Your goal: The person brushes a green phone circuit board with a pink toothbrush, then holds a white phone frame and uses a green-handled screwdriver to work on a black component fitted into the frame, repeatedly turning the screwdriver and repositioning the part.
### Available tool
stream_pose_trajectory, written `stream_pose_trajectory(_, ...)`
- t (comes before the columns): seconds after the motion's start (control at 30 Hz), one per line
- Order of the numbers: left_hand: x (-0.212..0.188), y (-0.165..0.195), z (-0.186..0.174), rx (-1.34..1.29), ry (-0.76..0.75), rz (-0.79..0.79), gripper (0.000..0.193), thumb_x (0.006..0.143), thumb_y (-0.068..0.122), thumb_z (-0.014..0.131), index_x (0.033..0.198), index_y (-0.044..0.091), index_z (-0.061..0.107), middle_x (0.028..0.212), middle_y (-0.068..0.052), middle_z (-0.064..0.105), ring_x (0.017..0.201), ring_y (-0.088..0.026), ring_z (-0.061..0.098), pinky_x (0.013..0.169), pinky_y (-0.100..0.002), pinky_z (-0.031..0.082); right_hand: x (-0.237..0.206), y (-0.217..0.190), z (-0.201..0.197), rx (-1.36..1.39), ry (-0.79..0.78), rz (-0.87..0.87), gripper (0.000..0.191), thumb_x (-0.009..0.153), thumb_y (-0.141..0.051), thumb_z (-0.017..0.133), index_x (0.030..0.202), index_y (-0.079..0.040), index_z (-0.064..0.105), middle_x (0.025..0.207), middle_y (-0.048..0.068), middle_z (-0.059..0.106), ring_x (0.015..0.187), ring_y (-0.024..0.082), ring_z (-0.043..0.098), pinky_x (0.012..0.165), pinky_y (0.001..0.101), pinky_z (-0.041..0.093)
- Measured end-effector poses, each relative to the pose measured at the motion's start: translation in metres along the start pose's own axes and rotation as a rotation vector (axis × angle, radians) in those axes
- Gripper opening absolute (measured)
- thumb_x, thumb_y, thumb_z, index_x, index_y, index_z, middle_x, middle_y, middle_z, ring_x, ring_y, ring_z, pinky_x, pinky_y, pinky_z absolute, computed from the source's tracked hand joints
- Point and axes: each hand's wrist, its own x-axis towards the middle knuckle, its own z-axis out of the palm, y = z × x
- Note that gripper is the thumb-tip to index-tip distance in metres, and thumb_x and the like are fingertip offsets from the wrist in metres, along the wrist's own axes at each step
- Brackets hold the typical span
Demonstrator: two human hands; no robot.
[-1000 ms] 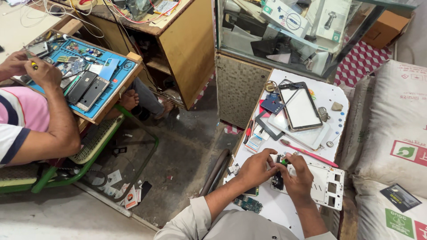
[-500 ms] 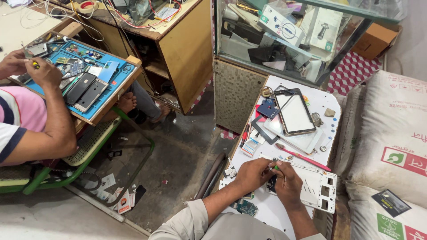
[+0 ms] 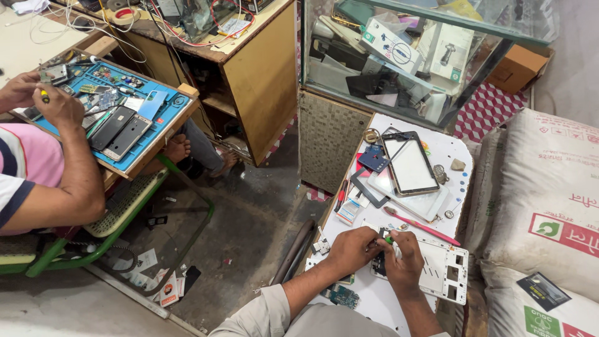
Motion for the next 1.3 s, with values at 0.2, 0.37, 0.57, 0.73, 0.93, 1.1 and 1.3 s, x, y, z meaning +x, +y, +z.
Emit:
stream_pose_trajectory(0.2, 0.001, 0.001, 0.0, -0.006, -0.008, 0.001, 0.017, 0.088, 0.02, 0.078, 0.095, 0.007, 0.069, 0.089, -0.009, 0.069, 0.082, -0.03, 0.072, 0.071, -0.042, 0.057, -0.003, 0.003, 0.0, 0.064, -0.048, 0.025, 0.057, 0.096, 0.014, 0.058, 0.142, -0.017, 0.042, 0.105, 0.012, 0.065, 0.095, 0.02, 0.071, 0.079, 0.0283, 0.062)
stream_pose_trajectory(0.37, 0.003, 0.003, -0.001, -0.008, -0.003, -0.01, 0.016, 0.088, 0.019, 0.078, 0.092, 0.006, 0.068, 0.089, -0.01, 0.069, 0.082, -0.032, 0.071, 0.072, -0.043, 0.057, -0.002, 0.0, 0.002, 0.127, -0.061, 0.125, 0.058, 0.099, 0.009, 0.054, 0.149, -0.015, 0.035, 0.111, 0.014, 0.068, 0.094, 0.019, 0.072, 0.08, 0.0308, 0.061)
stream_pose_trajectory(0.57, 0.002, 0.002, -0.004, 0.007, -0.016, 0.008, 0.019, 0.087, 0.019, 0.077, 0.09, 0.005, 0.065, 0.087, -0.011, 0.067, 0.082, -0.033, 0.07, 0.072, -0.044, 0.056, 0.005, -0.007, 0.001, 0.003, -0.025, -0.072, 0.057, 0.09, 0.002, 0.073, 0.137, -0.014, 0.045, 0.106, 0.015, 0.063, 0.093, 0.022, 0.066, 0.078, 0.0344, 0.056)
stream_pose_trajectory(0.73, 0.002, 0.002, -0.001, -0.015, 0.004, -0.01, 0.019, 0.089, 0.02, 0.078, 0.09, 0.005, 0.068, 0.086, -0.011, 0.068, 0.081, -0.034, 0.07, 0.071, -0.043, 0.056, 0.001, -0.003, -0.001, -0.019, -0.005, -0.028, 0.056, 0.087, 0.01, 0.074, 0.134, -0.014, 0.055, 0.098, 0.01, 0.063, 0.085, 0.019, 0.064, 0.073, 0.0307, 0.055)
stream_pose_trajectory(0.93, 0.002, 0.0, -0.002, -0.036, -0.007, -0.013, 0.019, 0.086, 0.019, 0.08, 0.094, 0.005, 0.067, 0.088, -0.01, 0.069, 0.082, -0.031, 0.072, 0.071, -0.041, 0.057, -0.007, 0.005, -0.002, 0.008, -0.079, -0.027, 0.062, 0.088, 0.018, 0.061, 0.139, -0.016, 0.052, 0.1, 0.01, 0.067, 0.089, 0.019, 0.07, 0.076, 0.0284, 0.061)
stream_pose_trajectory(1.1, 0.004, 0.001, -0.001, -0.066, -0.041, -0.054, 0.017, 0.087, 0.018, 0.079, 0.093, 0.006, 0.068, 0.09, -0.009, 0.071, 0.085, -0.028, 0.074, 0.074, -0.041, 0.058, -0.006, 0.004, -0.002, 0.09, -0.065, 0.045, 0.061, 0.096, 0.016, 0.053, 0.147, -0.016, 0.04, 0.107, 0.013, 0.069, 0.096, 0.021, 0.073, 0.08, 0.0313, 0.062)
stream_pose_trajectory(1.3, 0.004, 0.0, -0.001, 0.01, -0.053, -0.037, 0.017, 0.086, 0.016, 0.078, 0.093, 0.005, 0.068, 0.09, -0.011, 0.069, 0.084, -0.032, 0.071, 0.075, -0.043, 0.057, -0.001, -0.003, 0.001, 0.095, -0.078, 0.008, 0.058, 0.094, 0.008, 0.062, 0.143, -0.015, 0.041, 0.108, 0.015, 0.067, 0.093, 0.022, 0.071, 0.077, 0.0325, 0.06)
